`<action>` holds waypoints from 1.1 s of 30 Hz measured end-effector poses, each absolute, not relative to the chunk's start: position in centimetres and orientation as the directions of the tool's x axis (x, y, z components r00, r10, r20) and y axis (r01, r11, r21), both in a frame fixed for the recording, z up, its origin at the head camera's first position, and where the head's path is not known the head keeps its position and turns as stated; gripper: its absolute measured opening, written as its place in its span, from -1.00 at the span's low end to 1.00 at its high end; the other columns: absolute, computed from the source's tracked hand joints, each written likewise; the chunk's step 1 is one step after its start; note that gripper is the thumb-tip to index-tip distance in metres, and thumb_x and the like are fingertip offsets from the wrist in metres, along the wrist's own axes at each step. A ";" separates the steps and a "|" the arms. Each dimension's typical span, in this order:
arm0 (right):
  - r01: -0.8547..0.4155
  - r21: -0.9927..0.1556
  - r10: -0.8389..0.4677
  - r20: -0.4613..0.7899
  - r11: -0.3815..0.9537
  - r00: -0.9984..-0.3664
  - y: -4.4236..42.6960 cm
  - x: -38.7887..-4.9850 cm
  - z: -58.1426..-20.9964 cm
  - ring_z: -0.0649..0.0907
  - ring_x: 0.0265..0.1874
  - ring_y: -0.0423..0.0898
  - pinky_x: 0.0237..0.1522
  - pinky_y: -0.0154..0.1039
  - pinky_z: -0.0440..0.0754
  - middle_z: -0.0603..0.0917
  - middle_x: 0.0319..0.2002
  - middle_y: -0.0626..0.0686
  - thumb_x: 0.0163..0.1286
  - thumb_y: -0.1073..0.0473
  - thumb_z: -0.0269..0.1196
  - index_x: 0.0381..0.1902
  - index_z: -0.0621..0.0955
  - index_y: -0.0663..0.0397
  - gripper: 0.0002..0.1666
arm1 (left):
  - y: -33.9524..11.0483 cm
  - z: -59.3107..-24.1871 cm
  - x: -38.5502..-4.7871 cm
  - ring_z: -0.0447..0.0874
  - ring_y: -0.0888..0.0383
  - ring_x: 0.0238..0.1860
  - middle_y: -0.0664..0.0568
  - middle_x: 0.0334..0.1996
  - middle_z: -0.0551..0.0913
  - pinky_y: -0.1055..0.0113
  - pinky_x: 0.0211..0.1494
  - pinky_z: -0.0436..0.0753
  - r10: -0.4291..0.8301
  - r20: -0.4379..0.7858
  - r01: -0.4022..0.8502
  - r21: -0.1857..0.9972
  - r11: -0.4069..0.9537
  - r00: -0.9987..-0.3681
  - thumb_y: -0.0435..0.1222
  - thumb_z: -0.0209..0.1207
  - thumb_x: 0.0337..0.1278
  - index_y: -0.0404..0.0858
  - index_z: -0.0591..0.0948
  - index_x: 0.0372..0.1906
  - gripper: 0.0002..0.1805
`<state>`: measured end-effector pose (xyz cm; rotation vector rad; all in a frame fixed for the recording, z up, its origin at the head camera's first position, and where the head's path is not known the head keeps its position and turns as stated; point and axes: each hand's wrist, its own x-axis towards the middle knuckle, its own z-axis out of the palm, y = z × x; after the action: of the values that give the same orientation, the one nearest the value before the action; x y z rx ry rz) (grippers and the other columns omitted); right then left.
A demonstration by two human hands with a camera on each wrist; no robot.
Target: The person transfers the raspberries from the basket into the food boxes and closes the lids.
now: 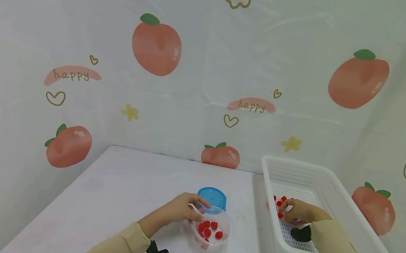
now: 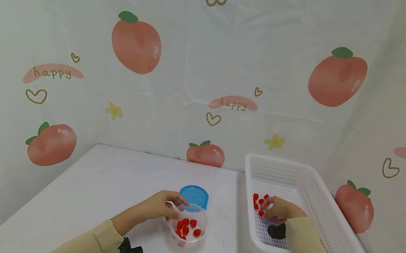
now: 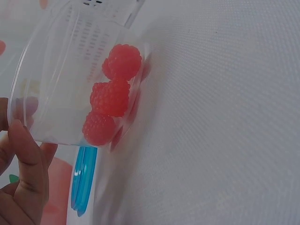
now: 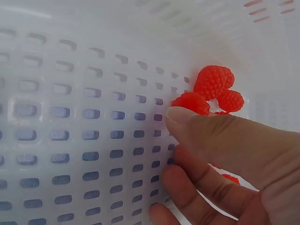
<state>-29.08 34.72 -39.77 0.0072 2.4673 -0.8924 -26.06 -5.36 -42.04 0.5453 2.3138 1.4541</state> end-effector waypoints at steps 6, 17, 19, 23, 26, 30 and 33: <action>0.136 -0.597 -0.200 -0.462 0.790 -0.864 34.5 -29.0 -39.6 0.39 -0.40 -0.12 -0.35 -0.28 0.40 0.33 -0.50 -0.02 0.23 0.31 0.27 -0.15 0.51 0.18 -0.76 | -5.3 -41.9 -25.9 0.58 0.11 -0.36 0.00 -0.23 0.62 0.31 -0.35 0.66 0.497 -0.092 0.133 0.908 0.398 -0.863 -0.37 0.37 -0.02 -0.13 0.67 -0.08 -0.68; 0.122 -0.668 -0.248 -0.431 0.734 -0.868 34.8 -28.8 -39.6 0.42 -0.46 -0.15 -0.40 -0.31 0.39 0.40 -0.53 -0.04 0.21 0.33 0.23 -0.17 0.49 0.25 -0.77 | -5.3 -42.0 -25.9 0.58 0.12 -0.38 -0.01 -0.22 0.63 0.30 -0.35 0.66 0.493 -0.089 0.136 0.906 0.402 -0.866 -0.36 0.37 -0.02 -0.14 0.67 -0.06 -0.67; 0.116 -0.686 -0.259 -0.418 0.718 -0.871 35.0 -28.8 -39.6 0.43 -0.46 -0.15 -0.39 -0.30 0.41 0.42 -0.53 -0.05 0.21 0.34 0.22 -0.17 0.49 0.28 -0.77 | -5.2 -41.9 -25.9 0.58 0.12 -0.38 -0.01 -0.22 0.63 0.30 -0.35 0.66 0.490 -0.091 0.134 0.904 0.405 -0.867 -0.36 0.37 -0.02 -0.14 0.67 -0.07 -0.67; 0.096 -0.707 -0.261 -0.380 0.701 -0.887 35.3 -29.0 -39.6 0.46 -0.44 -0.14 -0.37 -0.28 0.46 0.46 -0.50 -0.06 0.19 0.34 0.23 -0.19 0.49 0.32 -0.77 | -5.3 -41.9 -25.8 0.58 0.12 -0.38 -0.01 -0.22 0.63 0.32 -0.36 0.65 0.494 -0.088 0.136 0.906 0.400 -0.865 -0.36 0.37 -0.01 -0.15 0.67 -0.06 -0.67; 0.075 -0.725 -0.261 -0.341 0.685 -0.903 35.5 -29.2 -39.5 0.49 -0.42 -0.15 -0.35 -0.26 0.53 0.51 -0.46 -0.04 0.18 0.35 0.23 -0.20 0.48 0.36 -0.76 | -5.3 -41.9 -25.8 0.58 0.13 -0.39 -0.02 -0.22 0.62 0.34 -0.37 0.65 0.499 -0.081 0.144 0.907 0.396 -0.863 -0.36 0.37 -0.02 -0.17 0.67 -0.06 -0.67; 0.035 -0.758 -0.280 -0.284 0.652 -0.917 35.7 -29.4 -39.3 0.52 -0.39 -0.17 -0.33 -0.24 0.58 0.58 -0.41 -0.03 0.19 0.37 0.22 -0.16 0.44 0.46 -0.70 | -5.4 -41.9 -25.8 0.58 0.13 -0.39 -0.01 -0.22 0.63 0.33 -0.37 0.65 0.498 -0.084 0.143 0.905 0.400 -0.863 -0.36 0.37 -0.02 -0.15 0.67 -0.06 -0.66; 0.007 -0.781 -0.297 -0.246 0.624 -0.923 35.7 -29.4 -39.1 0.56 -0.38 -0.17 -0.31 -0.23 0.58 0.65 -0.35 -0.01 0.21 0.38 0.21 -0.11 0.41 0.52 -0.65 | -5.3 -41.9 -25.9 0.58 0.12 -0.38 0.00 -0.22 0.63 0.32 -0.35 0.65 0.497 -0.087 0.141 0.905 0.402 -0.863 -0.35 0.37 -0.01 -0.13 0.67 -0.06 -0.67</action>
<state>-29.44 35.73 -39.11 -0.2319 2.4980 -1.2040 -25.86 -5.31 -41.92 0.5520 2.3208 1.4483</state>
